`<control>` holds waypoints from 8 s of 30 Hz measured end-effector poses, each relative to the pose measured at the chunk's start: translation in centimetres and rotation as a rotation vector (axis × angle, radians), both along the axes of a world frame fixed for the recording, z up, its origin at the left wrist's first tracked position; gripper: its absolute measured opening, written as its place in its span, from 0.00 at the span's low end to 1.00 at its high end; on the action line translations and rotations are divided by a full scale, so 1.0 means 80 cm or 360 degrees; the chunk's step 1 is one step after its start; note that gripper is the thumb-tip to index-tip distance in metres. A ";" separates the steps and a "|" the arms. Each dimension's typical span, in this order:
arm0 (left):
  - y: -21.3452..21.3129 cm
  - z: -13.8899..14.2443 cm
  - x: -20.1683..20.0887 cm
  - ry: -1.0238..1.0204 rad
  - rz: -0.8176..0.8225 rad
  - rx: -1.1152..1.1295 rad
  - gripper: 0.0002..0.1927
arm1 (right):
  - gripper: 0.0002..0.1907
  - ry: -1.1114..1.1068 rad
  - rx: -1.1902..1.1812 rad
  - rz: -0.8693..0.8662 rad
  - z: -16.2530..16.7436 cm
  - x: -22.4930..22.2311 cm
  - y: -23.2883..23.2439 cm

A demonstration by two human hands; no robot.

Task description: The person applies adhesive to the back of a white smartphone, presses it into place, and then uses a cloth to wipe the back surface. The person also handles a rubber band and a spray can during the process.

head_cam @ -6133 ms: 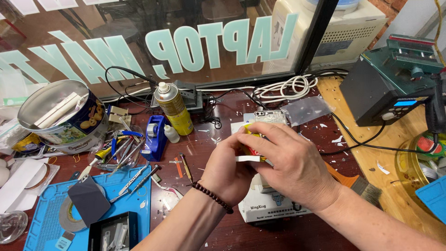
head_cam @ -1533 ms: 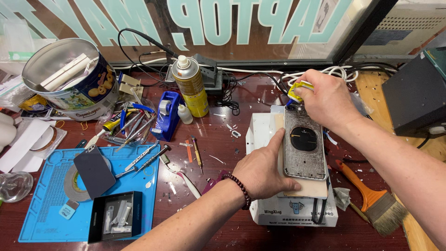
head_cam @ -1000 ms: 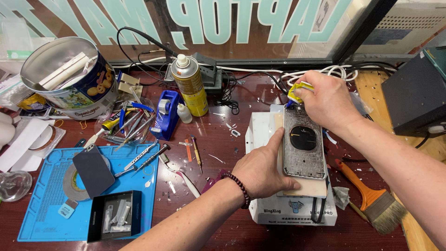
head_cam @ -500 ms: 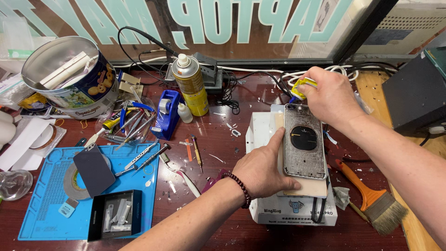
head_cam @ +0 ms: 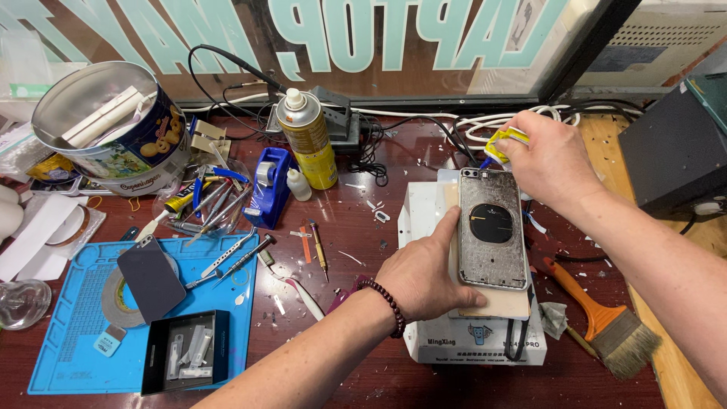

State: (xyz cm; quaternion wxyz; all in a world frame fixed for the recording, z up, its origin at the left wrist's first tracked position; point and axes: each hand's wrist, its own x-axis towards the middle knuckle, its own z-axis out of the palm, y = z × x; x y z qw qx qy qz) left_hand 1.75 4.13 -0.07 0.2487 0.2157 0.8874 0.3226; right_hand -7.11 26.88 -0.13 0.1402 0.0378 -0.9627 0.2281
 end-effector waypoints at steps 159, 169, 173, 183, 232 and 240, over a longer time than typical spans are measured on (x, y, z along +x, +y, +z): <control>-0.076 0.075 0.061 -0.0587 0.0477 0.1032 0.14 | 0.09 -0.0306 -0.1687 0.0251 0.140 0.175 -0.161; -0.086 0.067 0.058 -0.0599 0.0531 0.1040 0.14 | 0.08 -0.0238 -0.1121 0.0295 0.136 0.178 -0.161; -0.092 0.070 0.053 -0.0525 0.0573 0.0854 0.14 | 0.09 -0.0418 -0.0906 0.0223 0.140 0.177 -0.163; -0.111 0.049 0.056 -0.0055 0.0440 0.0350 0.16 | 0.15 -0.0678 -0.0020 0.0297 0.126 0.167 -0.177; -0.486 -0.134 -0.041 -0.0350 0.1744 -0.0946 0.55 | 0.11 -0.1099 -0.0938 0.0461 -0.004 0.114 -0.368; -0.487 -0.146 -0.048 -0.0225 0.1835 -0.0820 0.36 | 0.10 -0.1094 -0.0912 0.0410 0.006 0.130 -0.346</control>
